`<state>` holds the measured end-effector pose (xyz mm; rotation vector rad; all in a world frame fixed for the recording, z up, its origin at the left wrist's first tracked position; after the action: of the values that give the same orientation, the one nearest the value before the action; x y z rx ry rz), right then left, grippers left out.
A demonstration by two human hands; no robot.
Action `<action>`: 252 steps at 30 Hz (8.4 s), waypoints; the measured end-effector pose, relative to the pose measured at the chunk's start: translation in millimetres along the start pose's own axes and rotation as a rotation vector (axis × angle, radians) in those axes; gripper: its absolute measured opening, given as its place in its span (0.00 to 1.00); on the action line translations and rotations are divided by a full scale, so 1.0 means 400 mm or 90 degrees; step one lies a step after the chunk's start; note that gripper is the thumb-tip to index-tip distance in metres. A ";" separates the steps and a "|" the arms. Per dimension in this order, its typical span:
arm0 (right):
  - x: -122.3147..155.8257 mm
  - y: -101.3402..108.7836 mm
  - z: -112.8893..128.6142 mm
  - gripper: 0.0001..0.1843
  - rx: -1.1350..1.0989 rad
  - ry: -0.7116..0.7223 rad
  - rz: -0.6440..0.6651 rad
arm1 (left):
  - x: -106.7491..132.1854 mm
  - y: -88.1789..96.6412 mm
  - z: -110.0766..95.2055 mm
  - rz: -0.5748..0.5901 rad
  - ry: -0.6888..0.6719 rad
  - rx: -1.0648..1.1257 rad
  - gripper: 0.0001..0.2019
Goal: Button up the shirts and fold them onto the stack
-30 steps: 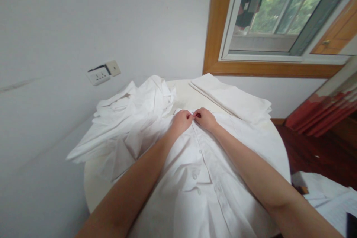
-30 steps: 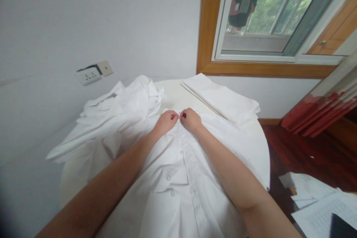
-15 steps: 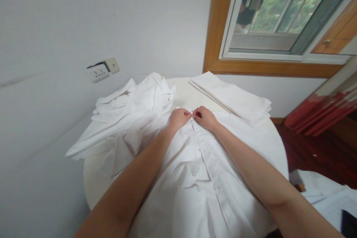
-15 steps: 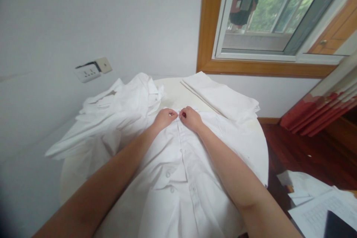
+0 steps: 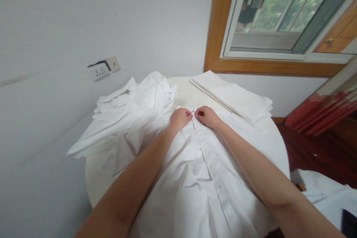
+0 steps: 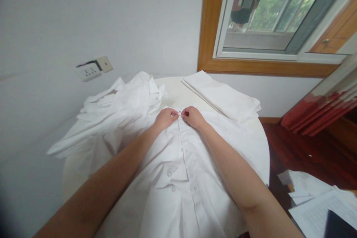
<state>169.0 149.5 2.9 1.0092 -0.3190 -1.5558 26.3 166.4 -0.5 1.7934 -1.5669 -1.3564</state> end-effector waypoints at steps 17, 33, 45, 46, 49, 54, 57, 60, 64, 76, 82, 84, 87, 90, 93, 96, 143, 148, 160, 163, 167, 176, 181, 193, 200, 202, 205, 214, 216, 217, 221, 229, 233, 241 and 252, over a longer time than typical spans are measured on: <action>0.001 -0.018 -0.037 0.06 -0.194 -0.266 0.021 | 0.025 0.019 -0.012 -0.040 -0.047 0.012 0.07; -0.003 -0.025 -0.038 0.10 0.011 -0.276 -0.026 | 0.011 -0.016 -0.007 -0.078 -0.060 -0.060 0.12; -0.019 -0.036 -0.060 0.10 -0.084 -0.295 -0.010 | 0.020 -0.013 -0.027 -0.089 -0.031 -0.112 0.11; -0.021 -0.038 -0.063 0.09 -0.091 -0.298 -0.009 | 0.022 -0.013 -0.030 -0.090 -0.032 -0.118 0.11; -0.024 -0.042 -0.071 0.10 -0.102 -0.309 -0.015 | 0.024 -0.014 -0.033 -0.092 -0.030 -0.132 0.13; -0.018 -0.039 -0.074 0.09 -0.116 -0.285 -0.007 | 0.022 -0.016 -0.031 -0.091 -0.031 -0.138 0.14; -0.010 -0.026 -0.059 0.07 -0.083 -0.186 0.012 | 0.018 -0.021 -0.023 -0.081 -0.012 -0.139 0.14; -0.001 -0.008 -0.036 0.09 0.000 -0.062 0.004 | 0.015 -0.024 -0.018 -0.066 0.007 -0.134 0.14; 0.011 0.008 -0.006 0.11 0.061 0.067 -0.017 | 0.014 -0.018 -0.022 -0.057 0.013 -0.121 0.13; 0.049 0.060 0.036 0.20 0.229 0.231 0.051 | 0.001 -0.020 -0.008 -0.057 0.052 -0.060 0.13; 0.042 0.043 0.014 0.18 0.172 0.124 -0.004 | -0.001 -0.021 -0.006 -0.039 0.059 -0.068 0.14; 0.036 0.039 -0.006 0.18 0.126 0.075 -0.028 | -0.002 -0.022 -0.004 -0.035 0.061 -0.064 0.14; 0.030 0.034 -0.024 0.13 0.083 0.035 -0.048 | -0.005 -0.023 -0.001 -0.029 0.060 -0.058 0.15; 0.025 0.030 -0.031 0.14 0.087 -0.001 -0.063 | -0.009 -0.024 0.003 -0.013 0.061 -0.047 0.14; 0.017 0.024 -0.033 0.13 0.099 -0.055 -0.070 | -0.014 -0.027 0.006 0.004 0.060 -0.043 0.14; 0.008 0.013 -0.035 0.12 0.091 -0.123 -0.058 | -0.016 -0.026 0.007 0.010 0.060 -0.047 0.14; 0.021 0.055 -0.006 0.18 0.202 0.002 -0.157 | 0.009 0.049 0.001 -0.162 -0.204 -0.028 0.22; 0.030 0.074 -0.024 0.19 0.321 -0.108 -0.177 | 0.028 0.057 -0.016 -0.177 -0.240 -0.098 0.12; 0.023 0.037 -0.028 0.15 0.385 -0.070 -0.103 | 0.076 -0.023 -0.023 -0.114 -0.221 -0.106 0.21; 0.010 0.039 -0.034 0.15 0.377 -0.072 -0.100 | 0.074 -0.006 -0.030 -0.142 -0.215 -0.115 0.24; -0.006 0.031 -0.039 0.16 0.377 -0.070 -0.101 | 0.065 -0.010 -0.022 -0.151 -0.203 -0.123 0.27; -0.024 0.022 -0.046 0.16 0.387 -0.072 -0.111 | 0.001 -0.049 0.013 -0.099 -0.242 -0.130 0.28; -0.044 0.015 -0.054 0.16 0.393 -0.091 -0.118 | -0.022 -0.051 0.016 -0.074 -0.244 -0.119 0.28; -0.077 0.002 -0.062 0.16 0.403 -0.097 -0.131 | -0.062 -0.039 0.012 -0.131 -0.258 -0.117 0.29; -0.103 -0.008 -0.067 0.17 0.409 -0.103 -0.130 | -0.009 -0.002 -0.060 -0.106 -0.276 -0.114 0.18; -0.109 -0.009 -0.067 0.17 0.406 -0.099 -0.129 | 0.017 -0.002 -0.063 -0.090 -0.264 -0.101 0.16; -0.116 -0.011 -0.070 0.17 0.404 -0.092 -0.126 | 0.050 -0.013 -0.047 -0.075 -0.257 -0.057 0.18; -0.113 0.023 -0.020 0.18 0.327 -0.050 -0.131 | 0.056 -0.029 -0.011 -0.061 -0.255 -0.004 0.20; -0.093 0.030 0.012 0.17 0.295 -0.030 -0.109 | 0.052 -0.023 -0.008 -0.073 -0.233 0.016 0.19; -0.078 0.030 0.027 0.15 0.276 -0.019 -0.089 | 0.050 -0.020 -0.006 -0.081 -0.220 0.027 0.19; -0.003 0.014 0.064 0.13 0.209 -0.008 -0.009 | 0.046 -0.012 0.005 -0.116 -0.175 0.059 0.16; 0.051 0.005 0.072 0.11 0.217 0.018 -0.035 | 0.051 -0.004 0.005 -0.132 -0.178 0.079 0.10; 0.047 0.005 0.072 0.09 0.228 0.035 -0.039 | 0.055 0.000 0.001 -0.135 -0.180 0.083 0.09; 0.019 0.028 0.025 0.09 0.115 -0.054 -0.063 | 0.059 0.006 -0.012 -0.110 -0.208 0.023 0.14; 0.020 0.000 -0.025 0.07 -0.070 -0.140 -0.143 | 0.057 0.022 -0.051 -0.076 -0.313 -0.115 0.12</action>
<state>177.2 145.6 -6.3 0.8098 -0.2748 -1.8730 36.5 137.1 6.5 1.5378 -1.5138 -2.0434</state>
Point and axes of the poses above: each hand's wrist, its own x-axis away from the middle knuckle, its own y-axis out of the back of the hand, z = x × y, the point moved 5 cm from there along -x, towards the middle knuckle, and after that the axes turned 15 degrees about -z, right-handed, at the moved point
